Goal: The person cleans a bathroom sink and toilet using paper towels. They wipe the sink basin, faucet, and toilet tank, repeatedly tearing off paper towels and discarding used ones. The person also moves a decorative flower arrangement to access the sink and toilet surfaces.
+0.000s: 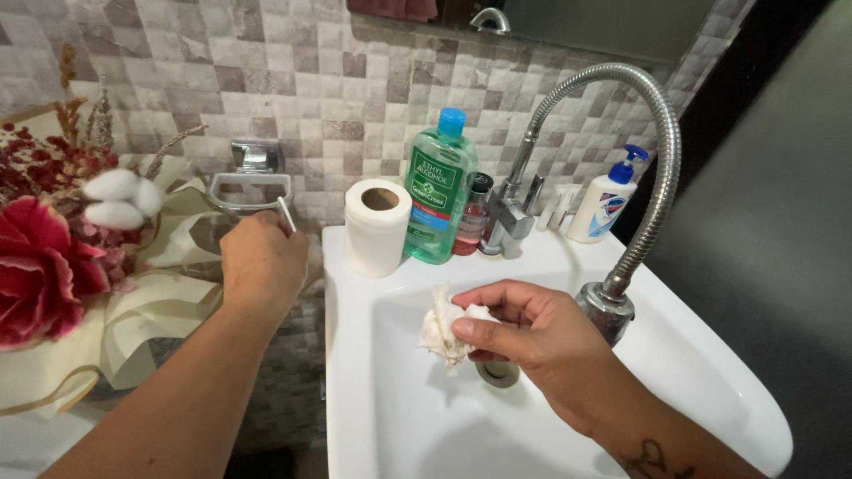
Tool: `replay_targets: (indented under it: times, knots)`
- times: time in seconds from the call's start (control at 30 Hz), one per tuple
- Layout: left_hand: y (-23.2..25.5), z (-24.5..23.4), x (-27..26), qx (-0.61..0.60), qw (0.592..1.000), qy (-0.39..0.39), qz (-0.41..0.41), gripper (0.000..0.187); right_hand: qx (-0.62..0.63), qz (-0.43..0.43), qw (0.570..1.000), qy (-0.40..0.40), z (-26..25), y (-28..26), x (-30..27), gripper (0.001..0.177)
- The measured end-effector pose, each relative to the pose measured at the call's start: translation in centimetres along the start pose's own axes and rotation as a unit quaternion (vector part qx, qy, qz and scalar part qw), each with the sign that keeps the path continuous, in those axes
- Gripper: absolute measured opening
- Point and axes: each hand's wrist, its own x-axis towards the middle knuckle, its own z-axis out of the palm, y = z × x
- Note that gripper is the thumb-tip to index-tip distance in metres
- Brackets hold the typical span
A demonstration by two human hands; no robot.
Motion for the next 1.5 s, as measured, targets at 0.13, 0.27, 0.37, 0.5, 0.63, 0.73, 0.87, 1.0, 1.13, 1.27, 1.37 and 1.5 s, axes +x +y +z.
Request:
replay_targets:
  times: [0.13,0.27,0.37,0.5,0.63,0.73,0.87,1.0,1.13,1.27,1.37,1.5]
  knots:
    - [0.6,0.4,0.5,-0.030,0.999,0.020,-0.038,0.016,0.001,0.005,1.000,-0.007,0.3,0.0,0.1,0.036]
    - [0.9,0.5,0.1,-0.063,0.996,0.006,-0.054,0.017,-0.012,0.008,1.000,-0.006,0.4,-0.1,0.1,0.037]
    - [0.8,0.5,-0.4,-0.091,0.992,-0.026,-0.079,0.017,-0.028,0.025,0.999,0.005,0.3,-0.3,0.0,0.037]
    - [0.6,0.3,-0.6,-0.064,0.995,-0.027,-0.078,0.019,-0.017,0.025,1.000,0.004,0.4,-0.4,0.0,0.037]
    - [0.3,0.3,-0.4,-0.092,0.991,-0.033,-0.094,0.016,-0.016,0.014,1.000,-0.006,0.6,-0.2,0.2,0.037]
    - [0.0,0.1,-0.5,-0.124,0.985,-0.043,-0.108,0.016,-0.023,0.021,0.999,-0.007,0.7,0.0,0.3,0.037]
    - [0.2,-0.3,-0.9,-0.071,0.995,-0.013,-0.062,0.017,-0.020,0.023,1.000,-0.006,0.7,0.3,0.4,0.037]
    - [0.6,-1.1,-3.2,-0.200,0.970,-0.073,-0.119,0.016,-0.005,-0.001,1.000,-0.020,0.6,0.6,0.8,0.038]
    - [0.7,-2.1,-8.0,-0.305,0.928,-0.139,-0.164,0.018,-0.017,-0.004,1.000,-0.017,0.5,0.8,1.3,0.045]
    - [0.8,-3.1,-13.6,-0.322,0.899,-0.165,-0.247,0.028,0.005,-0.011,0.998,-0.055,0.4,1.2,1.6,0.048]
    - [0.1,-4.2,-16.9,-0.277,0.896,-0.173,-0.301,0.029,0.011,-0.044,0.995,-0.089,0.8,2.0,1.3,0.047]
    - [-1.1,-5.3,-19.5,-0.247,0.904,-0.134,-0.322,0.027,0.015,-0.043,0.992,-0.115,2.7,2.8,0.1,0.046]
